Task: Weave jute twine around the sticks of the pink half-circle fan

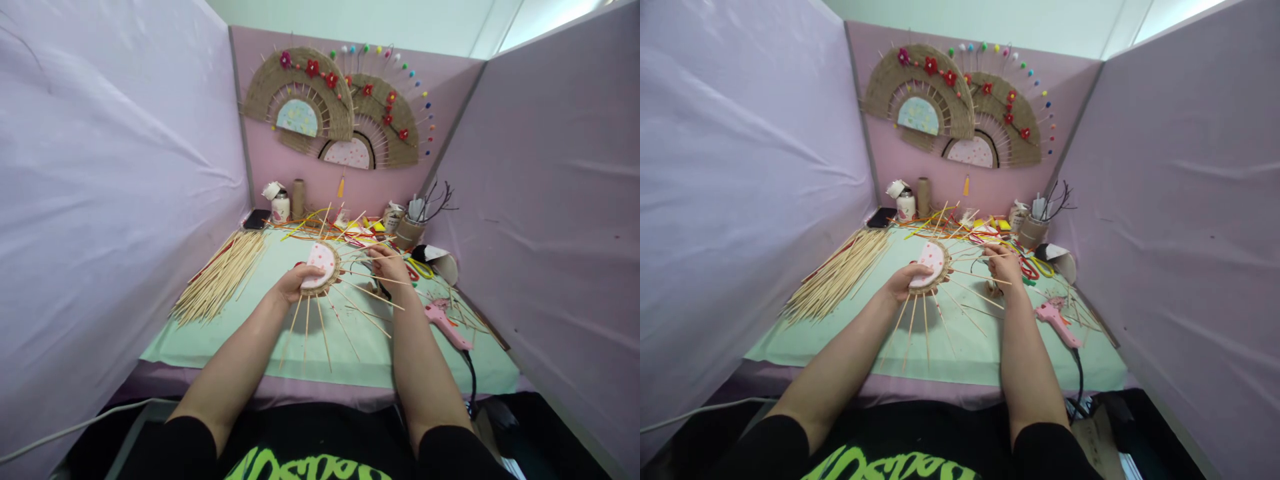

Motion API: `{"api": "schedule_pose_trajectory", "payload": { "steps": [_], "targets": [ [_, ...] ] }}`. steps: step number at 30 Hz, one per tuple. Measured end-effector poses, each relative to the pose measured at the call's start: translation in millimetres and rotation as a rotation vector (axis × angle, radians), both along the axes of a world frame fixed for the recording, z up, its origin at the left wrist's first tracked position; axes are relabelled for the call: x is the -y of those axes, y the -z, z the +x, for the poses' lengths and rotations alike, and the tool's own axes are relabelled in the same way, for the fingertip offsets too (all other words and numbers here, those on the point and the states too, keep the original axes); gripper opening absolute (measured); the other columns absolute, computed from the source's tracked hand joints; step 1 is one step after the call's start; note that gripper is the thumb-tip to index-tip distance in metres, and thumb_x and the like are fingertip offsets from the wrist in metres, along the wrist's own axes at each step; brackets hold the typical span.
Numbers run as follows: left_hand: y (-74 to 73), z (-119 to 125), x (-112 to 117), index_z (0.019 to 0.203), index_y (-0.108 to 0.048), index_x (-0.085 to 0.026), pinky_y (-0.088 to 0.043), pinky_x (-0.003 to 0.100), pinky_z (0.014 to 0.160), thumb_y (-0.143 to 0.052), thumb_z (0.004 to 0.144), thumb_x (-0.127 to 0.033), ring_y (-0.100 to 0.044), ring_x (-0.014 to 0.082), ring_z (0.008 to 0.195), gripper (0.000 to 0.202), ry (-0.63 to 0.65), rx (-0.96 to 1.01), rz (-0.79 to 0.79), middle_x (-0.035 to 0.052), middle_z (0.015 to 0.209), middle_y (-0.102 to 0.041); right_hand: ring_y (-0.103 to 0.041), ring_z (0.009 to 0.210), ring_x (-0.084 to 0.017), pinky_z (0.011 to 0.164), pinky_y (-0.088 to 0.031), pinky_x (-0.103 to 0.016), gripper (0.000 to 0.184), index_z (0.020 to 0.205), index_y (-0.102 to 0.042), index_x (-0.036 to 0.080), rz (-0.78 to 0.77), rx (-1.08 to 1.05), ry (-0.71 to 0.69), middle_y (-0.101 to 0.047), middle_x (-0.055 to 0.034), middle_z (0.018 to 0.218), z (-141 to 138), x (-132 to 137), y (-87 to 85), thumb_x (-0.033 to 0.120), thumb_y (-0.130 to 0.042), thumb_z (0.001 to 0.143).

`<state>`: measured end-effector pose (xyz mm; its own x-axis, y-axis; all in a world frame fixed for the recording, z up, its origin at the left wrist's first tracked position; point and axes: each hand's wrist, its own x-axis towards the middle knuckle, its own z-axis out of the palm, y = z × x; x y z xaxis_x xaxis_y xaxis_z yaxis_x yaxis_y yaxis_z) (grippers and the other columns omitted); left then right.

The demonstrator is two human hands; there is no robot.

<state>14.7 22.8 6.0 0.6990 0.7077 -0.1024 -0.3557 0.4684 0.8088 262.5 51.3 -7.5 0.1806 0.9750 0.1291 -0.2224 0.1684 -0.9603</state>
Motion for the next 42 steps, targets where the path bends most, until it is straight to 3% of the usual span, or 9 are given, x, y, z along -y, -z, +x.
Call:
{"api": "schedule_pose_trajectory", "payload": {
  "steps": [4,8,12,16,21,29,36,42],
  "targets": [
    [-1.4,0,4,0.105,-0.065,-0.007,-0.051,0.022,0.051,-0.063,0.065,-0.013,-0.068,0.0185,0.069,0.041,0.019,0.073,0.064,0.0174,0.098,-0.071,-0.044,0.048,-0.008,0.042,-0.031,-0.02,0.028,0.08,-0.069,0.015,0.055,0.348,0.108,-0.063,0.0,0.063,-11,-2,6.1,0.036,-0.071,0.063],
    [-0.5,6,10,0.101,-0.066,-0.005,-0.052,0.023,0.051,-0.064,0.064,-0.013,-0.068,0.0214,0.075,0.038,0.067,0.097,0.094,0.0179,0.096,-0.071,-0.052,0.06,-0.014,0.056,-0.04,-0.027,0.024,0.074,-0.067,0.015,0.16,0.456,0.142,-0.065,-0.0033,0.067,-23,-1,6.3,0.037,-0.065,0.067],
    [5.2,16,17,0.098,-0.067,-0.003,-0.053,0.025,0.053,-0.065,0.063,-0.013,-0.068,0.021,0.072,0.037,0.134,0.024,0.082,0.0176,0.09,-0.072,-0.051,0.061,-0.014,0.06,-0.04,-0.028,0.021,0.074,-0.064,0.016,0.228,0.525,0.218,-0.062,-0.0025,0.067,-30,-1,6.6,0.036,-0.058,0.072],
    [8.8,22,21,0.097,-0.067,-0.004,-0.055,0.028,0.058,-0.068,0.06,-0.012,-0.067,0.0195,0.068,0.037,0.173,-0.005,0.071,0.0164,0.086,-0.072,-0.049,0.061,-0.014,0.06,-0.039,-0.027,0.021,0.074,-0.06,0.017,0.267,0.502,0.292,-0.059,-0.0006,0.066,-29,0,6.5,0.038,-0.055,0.075],
    [7.3,22,24,0.101,-0.067,-0.007,-0.056,0.036,0.069,-0.069,0.06,-0.012,-0.068,0.0226,0.078,0.041,0.188,0.042,0.041,0.0164,0.092,-0.072,-0.044,0.055,-0.012,0.056,-0.038,-0.026,0.022,0.071,-0.057,0.018,0.25,0.45,0.303,-0.055,0.0016,0.062,-29,1,3.8,0.039,-0.055,0.076],
    [4.7,22,25,0.115,-0.062,-0.009,-0.055,0.035,0.07,-0.07,0.058,-0.01,-0.066,0.0229,0.085,0.058,0.214,0.058,0.039,0.018,0.106,-0.068,-0.041,0.054,-0.011,0.053,-0.035,-0.025,0.022,0.07,-0.054,0.018,0.258,0.434,0.263,-0.05,0.0029,0.059,-34,2,4.5,0.039,-0.055,0.076],
    [4.0,23,28,0.116,-0.061,-0.01,-0.051,0.047,0.084,-0.066,0.061,-0.005,-0.067,0.0223,0.084,0.056,0.208,0.147,0.018,0.0184,0.108,-0.068,-0.044,0.055,-0.011,0.055,-0.037,-0.026,0.023,0.069,-0.054,0.019,0.247,0.403,0.255,-0.053,0.0015,0.062,-33,6,-0.4,0.04,-0.056,0.075],
    [4.1,23,25,0.115,-0.062,-0.012,-0.053,0.043,0.081,-0.062,0.062,-0.003,-0.068,0.0212,0.082,0.054,0.22,0.171,-0.004,0.0159,0.104,-0.07,-0.043,0.054,-0.01,0.054,-0.037,-0.025,0.029,0.072,-0.056,0.019,0.213,0.343,0.27,-0.053,0.002,0.061,-34,4,-1.1,0.047,-0.058,0.073]
  ]
}}
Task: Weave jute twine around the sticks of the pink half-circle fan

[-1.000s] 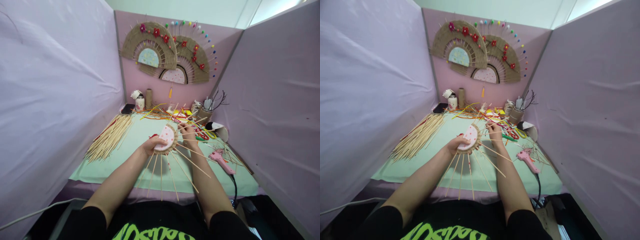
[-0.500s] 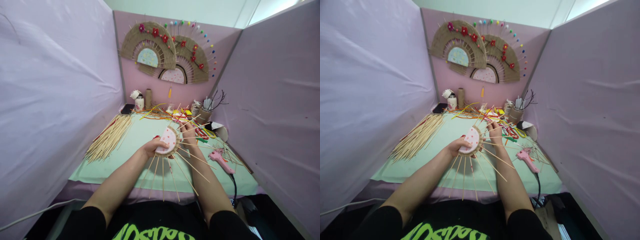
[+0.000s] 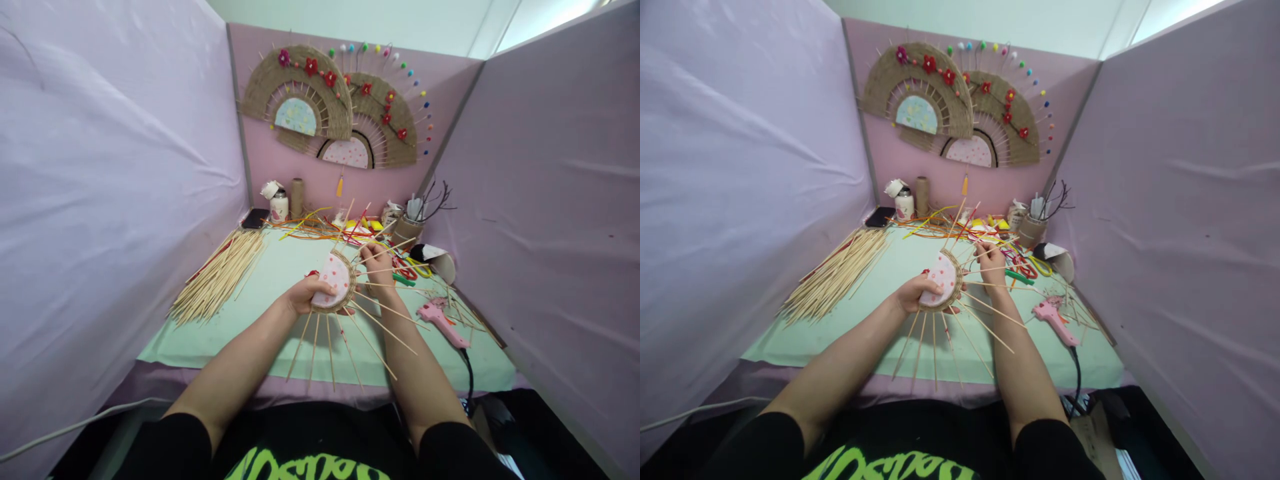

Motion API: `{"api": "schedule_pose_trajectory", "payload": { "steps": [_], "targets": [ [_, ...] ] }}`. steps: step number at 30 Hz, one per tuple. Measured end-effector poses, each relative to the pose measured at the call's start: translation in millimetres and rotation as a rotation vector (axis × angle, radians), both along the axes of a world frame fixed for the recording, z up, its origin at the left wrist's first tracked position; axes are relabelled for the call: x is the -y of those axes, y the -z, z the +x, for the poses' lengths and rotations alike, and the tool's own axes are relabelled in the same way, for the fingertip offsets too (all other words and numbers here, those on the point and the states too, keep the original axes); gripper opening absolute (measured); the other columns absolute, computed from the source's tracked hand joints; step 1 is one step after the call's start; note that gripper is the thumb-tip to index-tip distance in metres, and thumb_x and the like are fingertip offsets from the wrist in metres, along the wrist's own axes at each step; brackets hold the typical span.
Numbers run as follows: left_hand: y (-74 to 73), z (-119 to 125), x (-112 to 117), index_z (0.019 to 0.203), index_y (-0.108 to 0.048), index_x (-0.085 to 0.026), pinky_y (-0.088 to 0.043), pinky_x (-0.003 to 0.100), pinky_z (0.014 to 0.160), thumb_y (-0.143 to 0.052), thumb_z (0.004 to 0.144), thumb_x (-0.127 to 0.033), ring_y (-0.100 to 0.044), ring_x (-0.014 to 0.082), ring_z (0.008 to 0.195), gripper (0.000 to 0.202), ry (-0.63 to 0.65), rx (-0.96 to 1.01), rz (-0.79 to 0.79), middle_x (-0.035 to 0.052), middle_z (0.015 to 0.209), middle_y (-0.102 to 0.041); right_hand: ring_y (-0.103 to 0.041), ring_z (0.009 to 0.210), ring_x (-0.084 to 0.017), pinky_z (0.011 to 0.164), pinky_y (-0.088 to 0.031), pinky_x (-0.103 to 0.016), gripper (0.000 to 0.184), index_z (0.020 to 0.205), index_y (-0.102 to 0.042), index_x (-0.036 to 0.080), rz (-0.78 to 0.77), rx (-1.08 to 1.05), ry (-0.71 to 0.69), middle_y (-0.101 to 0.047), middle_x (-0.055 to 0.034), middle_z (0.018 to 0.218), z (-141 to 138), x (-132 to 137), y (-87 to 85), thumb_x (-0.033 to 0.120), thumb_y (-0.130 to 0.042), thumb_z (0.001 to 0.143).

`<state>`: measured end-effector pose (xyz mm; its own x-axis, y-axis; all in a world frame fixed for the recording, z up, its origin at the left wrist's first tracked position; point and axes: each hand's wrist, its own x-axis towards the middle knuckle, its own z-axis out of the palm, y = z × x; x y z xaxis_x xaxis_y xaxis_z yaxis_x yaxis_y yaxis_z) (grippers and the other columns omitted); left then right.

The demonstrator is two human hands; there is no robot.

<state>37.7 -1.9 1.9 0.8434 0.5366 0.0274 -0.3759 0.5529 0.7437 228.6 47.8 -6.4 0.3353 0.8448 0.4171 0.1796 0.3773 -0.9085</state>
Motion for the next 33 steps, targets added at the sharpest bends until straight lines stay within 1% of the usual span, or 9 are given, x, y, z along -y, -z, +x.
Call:
{"api": "schedule_pose_trajectory", "payload": {
  "steps": [5,10,13,17,20,24,28,31,33],
  "targets": [
    [0.9,2,-3,0.115,-0.061,-0.011,-0.052,0.045,0.083,-0.06,0.064,-0.001,-0.068,0.0221,0.084,0.052,-0.046,0.013,-0.026,0.0147,0.105,-0.07,-0.041,0.051,-0.009,0.05,-0.034,-0.023,0.029,0.071,-0.056,0.019,-0.009,-0.145,-0.051,-0.052,0.0032,0.059,3,-4,2.1,0.046,-0.064,0.068],
    [4.8,1,-11,0.107,-0.063,-0.01,-0.049,0.047,0.088,-0.058,0.065,0.0,-0.069,0.0215,0.082,0.043,-0.068,0.006,-0.106,0.0128,0.095,-0.072,-0.044,0.05,-0.006,0.048,-0.036,-0.02,0.032,0.075,-0.056,0.02,-0.054,-0.537,-0.245,-0.052,0.0062,0.059,18,-5,-4.7,0.035,-0.078,0.057],
    [8.1,-1,-18,0.1,-0.063,-0.008,-0.047,0.049,0.09,-0.058,0.065,0.0,-0.069,0.0208,0.079,0.036,-0.098,-0.038,-0.169,0.0114,0.086,-0.072,-0.047,0.05,-0.006,0.051,-0.041,-0.019,0.031,0.079,-0.056,0.022,-0.05,-0.693,-0.323,-0.053,0.0075,0.06,31,-1,-11.8,0.03,-0.079,0.059],
    [11.7,-4,-24,0.101,-0.062,-0.009,-0.046,0.049,0.092,-0.057,0.066,-0.001,-0.069,0.0231,0.084,0.036,-0.095,-0.072,-0.217,0.012,0.088,-0.072,-0.047,0.05,-0.006,0.055,-0.047,-0.021,0.02,0.077,-0.056,0.023,0.039,-0.704,-0.324,-0.054,0.007,0.062,44,6,-16.9,0.033,-0.072,0.069],
    [11.6,-4,-24,0.106,-0.061,-0.009,-0.046,0.048,0.092,-0.056,0.066,-0.001,-0.069,0.022,0.084,0.041,-0.044,-0.058,-0.234,0.012,0.09,-0.072,-0.045,0.05,-0.007,0.06,-0.049,-0.025,0.016,0.076,-0.058,0.025,0.1,-0.659,-0.319,-0.057,0.0059,0.067,48,9,-18.9,0.038,-0.066,0.074],
    [9.4,-3,-21,0.106,-0.061,-0.01,-0.049,0.044,0.087,-0.057,0.066,0.001,-0.069,0.0221,0.085,0.042,0.042,-0.053,-0.239,0.0123,0.092,-0.072,-0.036,0.045,-0.006,0.06,-0.049,-0.028,0.017,0.078,-0.063,0.027,0.148,-0.551,-0.271,-0.063,0.004,0.076,49,11,-21.0,0.043,-0.057,0.079],
    [9.0,-3,-19,0.104,-0.062,-0.011,-0.05,0.044,0.086,-0.058,0.066,0.002,-0.069,0.0226,0.087,0.041,0.07,-0.075,-0.232,0.0122,0.094,-0.072,-0.031,0.042,-0.005,0.057,-0.048,-0.027,0.019,0.079,-0.066,0.027,0.123,-0.58,-0.253,-0.068,0.0021,0.084,51,10,-20.1,0.043,-0.057,0.079],
    [8.9,-4,-19,0.107,-0.062,-0.011,-0.05,0.045,0.086,-0.058,0.066,0.002,-0.068,0.0225,0.087,0.042,0.07,-0.067,-0.211,0.0126,0.097,-0.071,-0.036,0.044,-0.005,0.057,-0.049,-0.026,0.014,0.082,-0.068,0.028,0.086,-0.627,-0.301,-0.07,0.0025,0.092,48,9,-19.1,0.039,-0.06,0.077],
    [8.2,-5,-18,0.109,-0.061,-0.011,-0.05,0.045,0.086,-0.057,0.067,0.002,-0.068,0.0225,0.088,0.044,0.063,-0.046,-0.192,0.0126,0.099,-0.071,-0.047,0.05,-0.006,0.059,-0.05,-0.025,0.015,0.086,-0.068,0.029,0.062,-0.627,-0.337,-0.07,0.0019,0.102,42,9,-19.2,0.036,-0.064,0.074]
  ]
}}
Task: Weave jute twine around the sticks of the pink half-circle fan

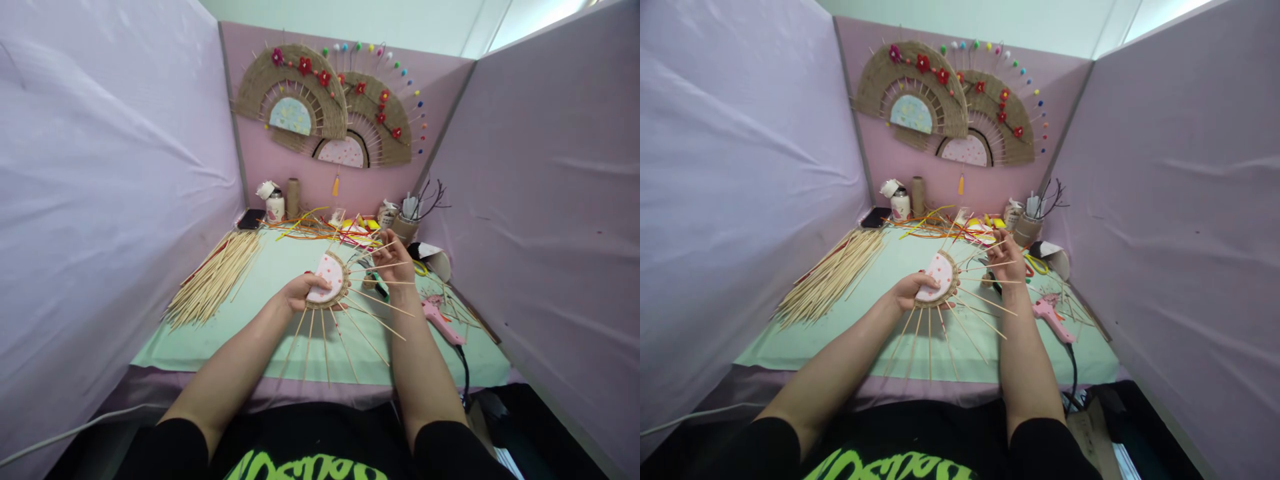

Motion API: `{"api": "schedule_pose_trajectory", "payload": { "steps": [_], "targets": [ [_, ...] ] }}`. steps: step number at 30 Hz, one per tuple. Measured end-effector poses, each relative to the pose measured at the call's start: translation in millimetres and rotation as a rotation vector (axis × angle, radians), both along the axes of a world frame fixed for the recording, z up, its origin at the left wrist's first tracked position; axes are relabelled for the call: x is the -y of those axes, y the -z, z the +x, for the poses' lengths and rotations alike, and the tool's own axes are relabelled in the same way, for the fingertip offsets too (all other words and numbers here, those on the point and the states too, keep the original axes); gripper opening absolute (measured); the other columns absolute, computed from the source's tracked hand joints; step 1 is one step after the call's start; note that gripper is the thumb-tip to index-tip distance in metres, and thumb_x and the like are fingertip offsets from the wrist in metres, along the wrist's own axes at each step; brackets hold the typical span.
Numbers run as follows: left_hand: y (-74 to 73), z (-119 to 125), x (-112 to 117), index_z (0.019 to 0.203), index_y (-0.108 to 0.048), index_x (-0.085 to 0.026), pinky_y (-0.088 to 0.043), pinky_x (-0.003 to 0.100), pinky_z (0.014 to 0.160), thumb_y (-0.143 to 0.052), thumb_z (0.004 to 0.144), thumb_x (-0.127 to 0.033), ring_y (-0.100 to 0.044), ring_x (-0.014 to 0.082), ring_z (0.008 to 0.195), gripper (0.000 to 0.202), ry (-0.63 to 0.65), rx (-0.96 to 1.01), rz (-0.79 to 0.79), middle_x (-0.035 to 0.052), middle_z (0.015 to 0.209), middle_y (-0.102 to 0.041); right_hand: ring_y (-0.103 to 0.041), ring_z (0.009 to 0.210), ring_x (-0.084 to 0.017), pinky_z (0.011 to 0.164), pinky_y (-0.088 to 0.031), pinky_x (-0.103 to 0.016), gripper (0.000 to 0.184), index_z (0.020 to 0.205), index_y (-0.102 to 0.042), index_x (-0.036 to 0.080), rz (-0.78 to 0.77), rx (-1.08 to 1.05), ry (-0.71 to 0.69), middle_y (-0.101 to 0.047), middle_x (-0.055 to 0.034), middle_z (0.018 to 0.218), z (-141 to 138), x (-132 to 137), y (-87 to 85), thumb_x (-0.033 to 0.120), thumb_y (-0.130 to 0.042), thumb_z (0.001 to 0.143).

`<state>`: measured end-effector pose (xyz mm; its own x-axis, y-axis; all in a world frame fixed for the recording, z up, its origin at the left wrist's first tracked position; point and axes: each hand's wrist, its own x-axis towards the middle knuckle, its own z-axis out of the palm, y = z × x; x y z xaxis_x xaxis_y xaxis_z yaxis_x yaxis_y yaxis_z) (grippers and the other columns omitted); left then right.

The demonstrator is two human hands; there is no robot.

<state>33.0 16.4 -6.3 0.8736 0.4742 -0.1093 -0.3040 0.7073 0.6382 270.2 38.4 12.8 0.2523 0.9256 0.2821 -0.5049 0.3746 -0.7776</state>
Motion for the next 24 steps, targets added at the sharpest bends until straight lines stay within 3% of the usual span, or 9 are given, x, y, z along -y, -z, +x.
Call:
{"api": "schedule_pose_trajectory", "payload": {
  "steps": [3,5,7,10,14,17,21,24],
  "targets": [
    [-1.7,-1,1,0.11,-0.061,-0.012,-0.051,0.044,0.085,-0.057,0.067,0.001,-0.068,0.0229,0.088,0.045,-0.006,0.035,0.032,0.0131,0.101,-0.071,-0.064,0.08,-0.012,0.068,-0.052,-0.026,0.024,0.091,-0.068,0.027,-0.029,0.048,-0.073,-0.067,-0.0007,0.113,-17,1,-0.4,0.034,-0.071,0.068],
    [-3.0,-1,2,0.107,-0.062,-0.011,-0.052,0.043,0.083,-0.058,0.067,0.001,-0.068,0.0233,0.087,0.042,-0.015,0.038,0.055,0.0138,0.098,-0.071,-0.063,0.101,-0.016,0.076,-0.052,-0.026,0.03,0.093,-0.068,0.027,-0.045,0.084,-0.137,-0.066,-0.0018,0.116,-31,3,0.5,0.034,-0.075,0.065],
    [-4.1,-1,3,0.103,-0.063,-0.01,-0.053,0.043,0.081,-0.059,0.066,-0.001,-0.069,0.0236,0.085,0.038,-0.02,0.028,0.076,0.014,0.094,-0.072,-0.061,0.107,-0.019,0.08,-0.052,-0.028,0.036,0.096,-0.067,0.026,-0.059,0.131,-0.185,-0.065,-0.0025,0.118,-46,6,3.2,0.032,-0.078,0.062],
    [-5.6,-1,6,0.098,-0.064,-0.009,-0.054,0.042,0.079,-0.06,0.065,-0.002,-0.069,0.0233,0.083,0.034,-0.041,0.022,0.108,0.0134,0.09,-0.072,-0.066,0.092,-0.02,0.068,-0.054,-0.028,0.045,0.105,-0.066,0.025,-0.108,0.235,-0.257,-0.068,-0.0035,0.111,-65,10,10.1,0.032,-0.078,0.061],
    [-7.5,0,11,0.1,-0.064,-0.007,-0.055,0.04,0.076,-0.061,0.063,-0.003,-0.069,0.0232,0.082,0.037,-0.083,-0.001,0.151,0.0134,0.089,-0.072,-0.063,0.064,-0.014,0.048,-0.047,-0.023,0.053,0.108,-0.066,0.025,-0.117,0.316,-0.37,-0.072,-0.0005,0.095,-78,13,18.6,0.029,-0.079,0.056],
    [-8.8,0,12,0.102,-0.064,-0.007,-0.054,0.041,0.077,-0.062,0.067,-0.007,-0.069,0.024,0.082,0.035,-0.09,-0.015,0.14,0.0144,0.088,-0.072,-0.061,0.06,-0.012,0.047,-0.046,-0.022,0.055,0.109,-0.066,0.026,-0.1,0.305,-0.362,-0.072,0.0005,0.093,-79,13,20.4,0.029,-0.079,0.056],
    [-8.9,1,10,0.101,-0.064,-0.006,-0.054,0.043,0.078,-0.061,0.078,-0.026,-0.069,0.0244,0.081,0.03,-0.117,-0.025,0.059,0.0163,0.088,-0.072,-0.063,0.062,-0.014,0.049,-0.047,-0.024,0.052,0.113,-0.064,0.025,-0.124,0.305,-0.323,-0.072,-0.0021,0.096,-74,11,18.6,0.037,-0.076,0.064],
    [-6.2,1,7,0.099,-0.064,-0.006,-0.053,0.041,0.079,-0.061,0.077,-0.022,-0.069,0.0234,0.079,0.027,-0.157,-0.052,0.05,0.0155,0.085,-0.072,-0.065,0.065,-0.016,0.054,-0.05,-0.027,0.051,0.112,-0.064,0.025,-0.146,0.274,-0.309,-0.072,-0.0028,0.094,-72,10,16.9,0.037,-0.077,0.064]
  ]
}}
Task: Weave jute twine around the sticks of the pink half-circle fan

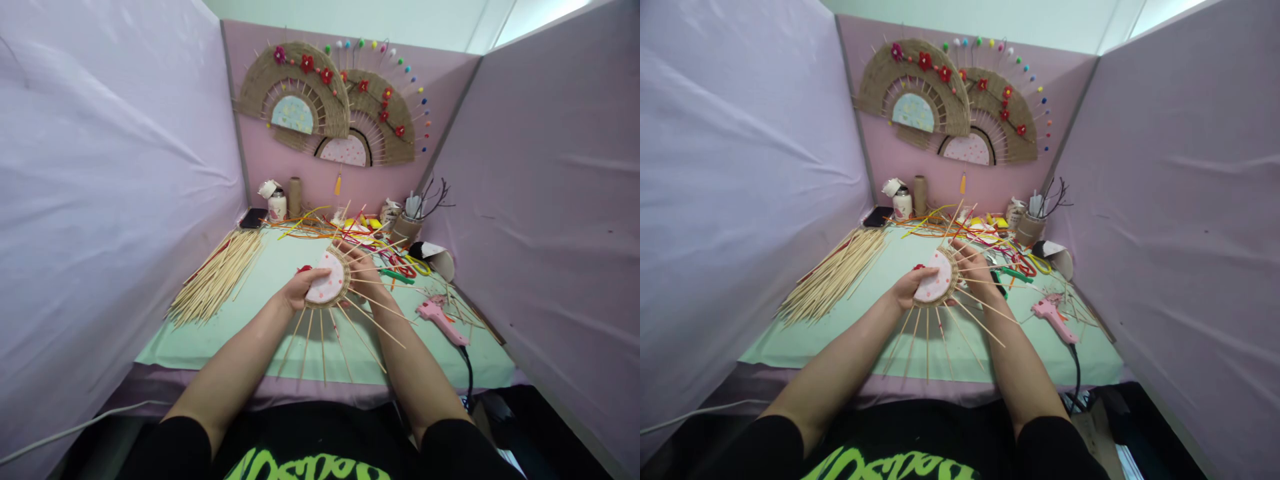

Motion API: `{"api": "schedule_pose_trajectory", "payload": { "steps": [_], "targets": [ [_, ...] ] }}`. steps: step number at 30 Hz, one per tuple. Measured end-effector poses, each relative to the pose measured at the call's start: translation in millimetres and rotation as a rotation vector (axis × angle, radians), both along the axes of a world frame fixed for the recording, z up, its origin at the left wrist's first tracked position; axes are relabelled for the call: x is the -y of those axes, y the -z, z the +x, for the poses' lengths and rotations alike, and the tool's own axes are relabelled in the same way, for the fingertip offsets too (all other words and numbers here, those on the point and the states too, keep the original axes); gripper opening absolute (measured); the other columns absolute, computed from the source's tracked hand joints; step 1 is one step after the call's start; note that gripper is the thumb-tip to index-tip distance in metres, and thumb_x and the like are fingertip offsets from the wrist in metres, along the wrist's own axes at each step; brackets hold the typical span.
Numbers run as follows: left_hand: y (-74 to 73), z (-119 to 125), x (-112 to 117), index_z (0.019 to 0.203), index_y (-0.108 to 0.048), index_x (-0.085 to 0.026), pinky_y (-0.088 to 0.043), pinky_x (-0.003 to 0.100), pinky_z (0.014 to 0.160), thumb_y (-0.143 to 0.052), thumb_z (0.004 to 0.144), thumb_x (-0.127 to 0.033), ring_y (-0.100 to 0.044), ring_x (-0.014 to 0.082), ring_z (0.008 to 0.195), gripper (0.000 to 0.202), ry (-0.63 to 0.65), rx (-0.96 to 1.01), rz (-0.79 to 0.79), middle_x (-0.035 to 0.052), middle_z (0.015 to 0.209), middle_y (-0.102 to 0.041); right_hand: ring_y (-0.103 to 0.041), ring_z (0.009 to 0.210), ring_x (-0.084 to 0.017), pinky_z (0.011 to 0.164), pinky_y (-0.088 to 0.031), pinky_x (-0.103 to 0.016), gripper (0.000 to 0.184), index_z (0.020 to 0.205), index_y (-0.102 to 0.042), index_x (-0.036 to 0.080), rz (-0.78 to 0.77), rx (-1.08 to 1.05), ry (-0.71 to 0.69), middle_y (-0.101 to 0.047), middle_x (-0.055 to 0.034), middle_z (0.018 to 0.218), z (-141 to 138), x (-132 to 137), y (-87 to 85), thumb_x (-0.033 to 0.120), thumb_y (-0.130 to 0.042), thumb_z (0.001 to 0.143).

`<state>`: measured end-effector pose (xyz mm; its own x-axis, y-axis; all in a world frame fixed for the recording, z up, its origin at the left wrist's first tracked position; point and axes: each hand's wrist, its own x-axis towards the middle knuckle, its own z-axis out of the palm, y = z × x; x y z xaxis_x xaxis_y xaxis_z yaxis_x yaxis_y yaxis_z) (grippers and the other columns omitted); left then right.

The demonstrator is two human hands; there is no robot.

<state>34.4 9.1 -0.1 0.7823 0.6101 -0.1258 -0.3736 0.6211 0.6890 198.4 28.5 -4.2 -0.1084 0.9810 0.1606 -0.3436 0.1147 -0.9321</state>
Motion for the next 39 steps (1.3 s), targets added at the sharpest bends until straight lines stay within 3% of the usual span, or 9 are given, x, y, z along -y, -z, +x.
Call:
{"api": "schedule_pose_trajectory", "payload": {
  "steps": [4,8,12,24,30,34,39],
  "targets": [
    [3.5,1,-1,0.096,-0.064,-0.006,-0.053,0.035,0.077,-0.063,0.071,-0.011,-0.069,0.0211,0.074,0.026,-0.057,-0.042,0.069,0.0151,0.085,-0.072,-0.068,0.078,-0.02,0.062,-0.054,-0.03,0.048,0.107,-0.065,0.024,-0.024,-0.122,0.043,-0.072,-0.004,0.095,2,-3,-2.1,0.03,-0.079,0.062],
    [2.0,2,1,0.092,-0.064,-0.006,-0.052,0.028,0.071,-0.066,0.068,-0.008,-0.068,0.0175,0.068,0.024,-0.109,-0.08,0.096,0.0129,0.081,-0.073,-0.067,0.095,-0.021,0.072,-0.056,-0.031,0.04,0.102,-0.066,0.024,0.029,-0.275,0.048,-0.071,-0.0037,0.104,9,-4,-5.4,0.027,-0.078,0.064],
    [-0.2,2,3,0.095,-0.064,-0.007,-0.052,0.028,0.068,-0.067,0.064,-0.007,-0.068,0.0178,0.067,0.031,-0.124,-0.076,0.077,0.0109,0.08,-0.073,-0.066,0.098,-0.019,0.081,-0.055,-0.032,0.029,0.097,-0.067,0.027,0.063,-0.329,0.023,-0.071,-0.0005,0.105,17,-4,-8.6,0.024,-0.074,0.069],
    [2.6,1,3,0.098,-0.063,-0.007,-0.051,0.026,0.063,-0.068,0.062,-0.004,-0.068,0.0173,0.064,0.037,-0.054,-0.063,0.06,0.0104,0.081,-0.073,-0.065,0.1,-0.019,0.077,-0.054,-0.032,0.029,0.099,-0.065,0.027,0.05,-0.34,-0.051,-0.068,-0.0008,0.113,15,-2,-7.4,0.024,-0.073,0.072],
    [1.7,2,2,0.106,-0.06,-0.009,-0.052,0.028,0.067,-0.065,0.065,-0.003,-0.068,0.018,0.067,0.042,-0.089,-0.091,0.064,0.0103,0.084,-0.073,-0.066,0.078,-0.01,0.061,-0.052,-0.02,0.024,0.092,-0.065,0.025,0.039,-0.412,0.016,-0.07,0.0035,0.095,30,-8,-10.6,0.02,-0.073,0.07],
    [0.8,1,0,0.112,-0.057,-0.01,-0.052,0.03,0.07,-0.063,0.067,-0.003,-0.069,0.0185,0.069,0.046,-0.09,-0.097,0.069,0.0093,0.084,-0.073,-0.052,0.051,-0.003,0.043,-0.041,-0.013,0.018,0.086,-0.063,0.025,0.026,-0.487,0.078,-0.064,0.0075,0.072,48,-11,-15.3,0.017,-0.071,0.071],
    [1.1,1,-1,0.106,-0.059,-0.01,-0.052,0.029,0.069,-0.064,0.066,-0.004,-0.069,0.0189,0.069,0.041,-0.026,-0.056,0.059,0.0098,0.083,-0.072,-0.046,0.046,-0.003,0.041,-0.04,-0.014,0.007,0.082,-0.064,0.024,0.062,-0.565,0.101,-0.062,0.0075,0.066,68,-7,-22.0,0.018,-0.065,0.078]
  ]
}}
